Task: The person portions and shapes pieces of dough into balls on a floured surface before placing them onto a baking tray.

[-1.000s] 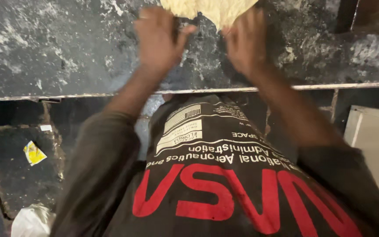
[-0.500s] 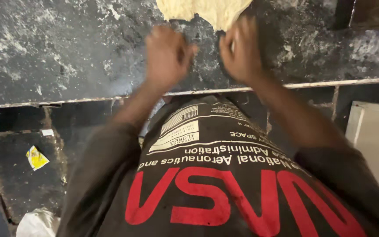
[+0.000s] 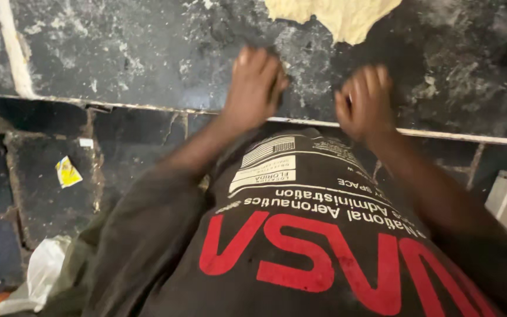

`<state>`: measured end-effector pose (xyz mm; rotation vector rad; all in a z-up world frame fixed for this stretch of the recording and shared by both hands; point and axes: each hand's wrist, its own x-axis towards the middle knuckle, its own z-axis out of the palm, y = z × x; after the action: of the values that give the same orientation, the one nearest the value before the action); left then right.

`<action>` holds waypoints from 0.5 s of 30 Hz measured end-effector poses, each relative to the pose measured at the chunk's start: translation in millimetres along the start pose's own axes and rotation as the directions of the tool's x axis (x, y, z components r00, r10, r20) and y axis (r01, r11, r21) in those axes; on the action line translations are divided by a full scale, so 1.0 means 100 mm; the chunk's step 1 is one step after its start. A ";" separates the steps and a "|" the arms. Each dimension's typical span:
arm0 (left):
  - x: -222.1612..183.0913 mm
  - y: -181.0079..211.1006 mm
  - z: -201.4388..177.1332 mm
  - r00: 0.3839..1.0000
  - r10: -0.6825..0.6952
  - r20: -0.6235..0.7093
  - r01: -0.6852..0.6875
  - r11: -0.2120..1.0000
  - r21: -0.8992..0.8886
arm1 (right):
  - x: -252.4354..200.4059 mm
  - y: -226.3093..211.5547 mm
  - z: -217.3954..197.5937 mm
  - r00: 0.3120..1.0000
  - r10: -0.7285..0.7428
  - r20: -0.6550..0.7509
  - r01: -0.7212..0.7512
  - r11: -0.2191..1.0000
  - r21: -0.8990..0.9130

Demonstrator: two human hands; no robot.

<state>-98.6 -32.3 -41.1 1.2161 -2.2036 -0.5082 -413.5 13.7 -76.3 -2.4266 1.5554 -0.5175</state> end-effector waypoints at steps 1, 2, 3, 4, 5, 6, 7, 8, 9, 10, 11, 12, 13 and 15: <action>-0.18 -0.03 -0.10 0.997 0.046 0.055 -0.045 0.998 -0.035 | -0.17 -0.06 -0.13 0.997 -0.033 0.064 0.037 0.996 -0.075; -0.19 -0.16 -0.22 0.995 0.072 0.072 -0.077 0.995 0.065 | -0.21 0.01 -0.28 0.998 0.006 0.064 0.000 0.995 -0.098; -0.22 -0.30 -0.36 0.991 0.095 0.091 -0.109 0.981 0.163 | -0.22 0.11 -0.43 0.997 0.045 0.062 -0.037 0.992 -0.120; -0.29 -0.38 -0.48 0.986 0.109 0.123 -0.137 0.958 0.252 | -0.09 0.28 -0.51 1.000 0.000 -0.021 -0.010 0.872 -0.489; -0.20 -0.52 -0.55 0.993 0.095 0.077 -0.113 0.953 0.281 | 0.12 0.44 -0.50 0.994 -0.071 -0.085 -0.024 0.617 -0.787; -0.01 -0.66 -0.57 0.996 0.085 0.027 -0.089 0.949 0.303 | 0.25 0.52 -0.50 0.986 -0.089 -0.143 -0.038 0.711 -0.702; 0.15 -0.67 -0.51 0.998 0.057 -0.020 -0.048 0.949 0.311 | 0.40 0.53 -0.43 0.981 -0.031 -0.190 -0.086 0.812 -0.577; 0.34 -0.61 -0.41 0.997 0.032 -0.070 -0.008 0.948 0.318 | 0.60 0.54 -0.37 0.971 0.023 -0.238 -0.128 0.890 -0.438; 0.45 -0.55 -0.30 0.993 0.006 -0.121 0.034 0.946 0.323 | 0.74 0.47 -0.26 0.956 0.150 -0.250 -0.215 0.943 -0.255; 0.45 -0.44 -0.24 0.989 0.001 -0.149 0.040 0.961 0.275 | 0.73 0.34 -0.18 0.956 0.112 -0.270 -0.153 0.979 -0.136; 0.39 -0.32 -0.18 0.984 -0.005 -0.176 0.045 0.973 0.226 | 0.69 0.23 -0.11 0.953 0.075 -0.293 -0.084 0.996 -0.016; 0.31 -0.18 -0.11 0.980 -0.011 -0.199 0.044 0.985 0.165 | 0.55 0.14 -0.10 0.951 0.059 -0.303 -0.049 0.998 0.042; 0.20 -0.13 -0.14 0.980 0.002 -0.198 0.024 0.991 0.129 | 0.38 0.08 -0.12 0.949 0.044 -0.313 -0.013 0.995 0.099; -0.05 -0.05 -0.27 0.985 -0.015 -0.171 0.024 0.999 0.048 | 0.10 0.12 -0.31 0.894 0.315 -0.319 -0.196 0.915 0.353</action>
<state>-75.6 -31.9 -24.9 1.2594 -2.0725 -0.3452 -432.2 0.2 -51.0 -1.9211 1.7434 -1.1253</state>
